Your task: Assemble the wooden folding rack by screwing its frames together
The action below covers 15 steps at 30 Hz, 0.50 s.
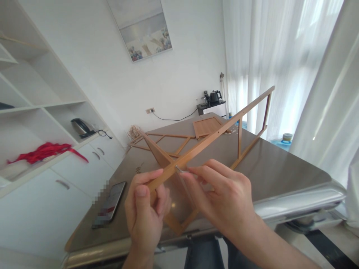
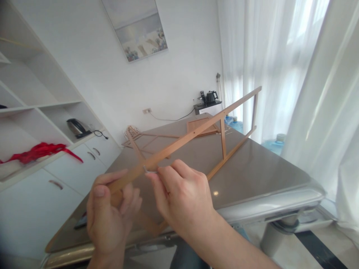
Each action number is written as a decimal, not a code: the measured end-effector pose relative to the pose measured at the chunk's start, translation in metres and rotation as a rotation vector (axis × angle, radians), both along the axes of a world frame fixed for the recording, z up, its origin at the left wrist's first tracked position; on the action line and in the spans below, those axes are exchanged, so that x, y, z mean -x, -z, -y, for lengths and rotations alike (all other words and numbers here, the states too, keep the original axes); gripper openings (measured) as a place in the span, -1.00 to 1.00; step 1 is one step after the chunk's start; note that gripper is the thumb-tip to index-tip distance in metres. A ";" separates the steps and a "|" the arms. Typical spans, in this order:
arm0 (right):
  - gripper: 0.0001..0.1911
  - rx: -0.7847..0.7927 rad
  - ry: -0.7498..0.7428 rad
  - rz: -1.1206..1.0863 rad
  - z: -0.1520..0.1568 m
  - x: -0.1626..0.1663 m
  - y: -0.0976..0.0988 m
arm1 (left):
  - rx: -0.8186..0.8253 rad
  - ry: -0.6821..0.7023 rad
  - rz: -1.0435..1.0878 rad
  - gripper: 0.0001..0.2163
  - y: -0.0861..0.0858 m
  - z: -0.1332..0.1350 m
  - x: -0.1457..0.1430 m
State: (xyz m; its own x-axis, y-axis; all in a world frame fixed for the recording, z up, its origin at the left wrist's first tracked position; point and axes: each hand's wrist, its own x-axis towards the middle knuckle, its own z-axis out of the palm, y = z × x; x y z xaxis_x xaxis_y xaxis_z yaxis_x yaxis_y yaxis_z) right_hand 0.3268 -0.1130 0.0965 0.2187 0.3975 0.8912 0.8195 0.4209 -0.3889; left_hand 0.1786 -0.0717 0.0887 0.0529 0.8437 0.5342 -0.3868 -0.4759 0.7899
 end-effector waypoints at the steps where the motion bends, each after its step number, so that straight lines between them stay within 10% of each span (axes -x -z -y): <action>1: -0.80 0.002 0.000 -0.004 0.000 0.000 0.000 | 0.002 0.003 0.003 -0.68 0.000 0.000 0.000; 10: -0.80 0.001 0.027 0.023 0.000 0.001 0.001 | -0.010 -0.006 -0.006 -0.69 0.002 -0.001 0.000; 15: -0.85 -0.044 -0.050 0.104 -0.003 -0.003 0.000 | -0.002 -0.084 -0.139 -0.70 0.043 0.003 0.008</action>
